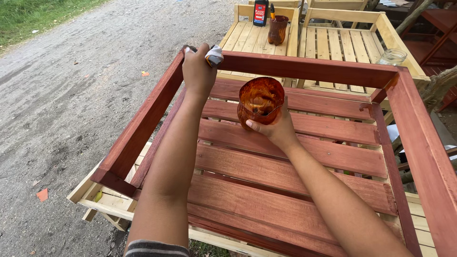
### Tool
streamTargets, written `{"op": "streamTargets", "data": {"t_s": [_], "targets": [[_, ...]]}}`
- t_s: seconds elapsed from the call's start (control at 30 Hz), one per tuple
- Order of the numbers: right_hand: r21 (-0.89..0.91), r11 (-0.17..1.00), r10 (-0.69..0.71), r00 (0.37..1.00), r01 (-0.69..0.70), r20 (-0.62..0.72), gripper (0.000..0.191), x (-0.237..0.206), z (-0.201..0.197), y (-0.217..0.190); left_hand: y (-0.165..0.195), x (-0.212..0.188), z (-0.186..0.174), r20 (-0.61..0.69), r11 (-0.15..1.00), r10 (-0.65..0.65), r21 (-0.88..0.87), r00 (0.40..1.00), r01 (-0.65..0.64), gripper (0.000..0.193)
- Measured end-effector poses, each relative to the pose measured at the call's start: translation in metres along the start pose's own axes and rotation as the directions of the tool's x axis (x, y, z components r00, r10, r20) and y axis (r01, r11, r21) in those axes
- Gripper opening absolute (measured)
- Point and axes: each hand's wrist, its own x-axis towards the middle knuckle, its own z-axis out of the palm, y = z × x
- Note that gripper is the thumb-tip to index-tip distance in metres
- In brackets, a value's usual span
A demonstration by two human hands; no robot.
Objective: The person applies reddish-brown wood stain to a slatted wooden chair frame using a brush, working along the rails and slats while holding a stain-soaked cup in the other hand. They rotate around the frame to reach different edges and periodically dip the brush back into the cup.
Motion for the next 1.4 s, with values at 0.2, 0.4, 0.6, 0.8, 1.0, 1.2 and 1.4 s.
{"op": "streamTargets", "data": {"t_s": [0.2, 0.4, 0.6, 0.8, 1.0, 1.2, 1.4], "targets": [[0.010, 1.000, -0.002, 1.000, 0.002, 0.000, 0.100, 0.006, -0.013, -0.006, 0.012, 0.017, -0.036, -0.124, 0.983, 0.163, -0.065, 0.979, -0.172, 0.031], [0.009, 0.999, -0.031, 1.000, 0.031, -0.004, 0.100, 0.013, -0.015, -0.005, 0.008, -0.031, 0.001, 0.061, 0.991, 0.096, 0.085, 0.993, -0.101, 0.023], [-0.073, 0.997, 0.006, 1.000, -0.005, 0.009, 0.102, 0.020, -0.016, -0.006, -0.020, -0.035, 0.033, 0.123, 0.905, 0.174, 0.372, 0.977, -0.208, 0.017], [-0.073, 0.997, -0.031, 1.000, 0.031, -0.002, 0.103, 0.021, -0.021, -0.011, -0.016, -0.039, 0.010, 0.146, 0.890, 0.161, 0.406, 0.976, -0.208, 0.015], [-0.143, 0.986, -0.090, 0.996, 0.087, -0.011, 0.103, 0.008, -0.044, -0.003, 0.022, -0.076, -0.031, 0.149, 0.845, 0.211, 0.469, 0.966, -0.257, 0.009], [-0.100, 0.985, -0.142, 0.990, 0.139, -0.017, 0.106, -0.034, -0.054, 0.052, 0.046, -0.165, -0.055, 0.165, 0.823, 0.158, 0.522, 0.974, -0.222, 0.009], [-0.112, 0.985, -0.135, 0.991, 0.132, -0.023, 0.108, -0.106, -0.062, 0.122, 0.072, -0.286, -0.083, 0.131, 0.829, 0.141, 0.526, 0.981, -0.189, 0.012]]}}
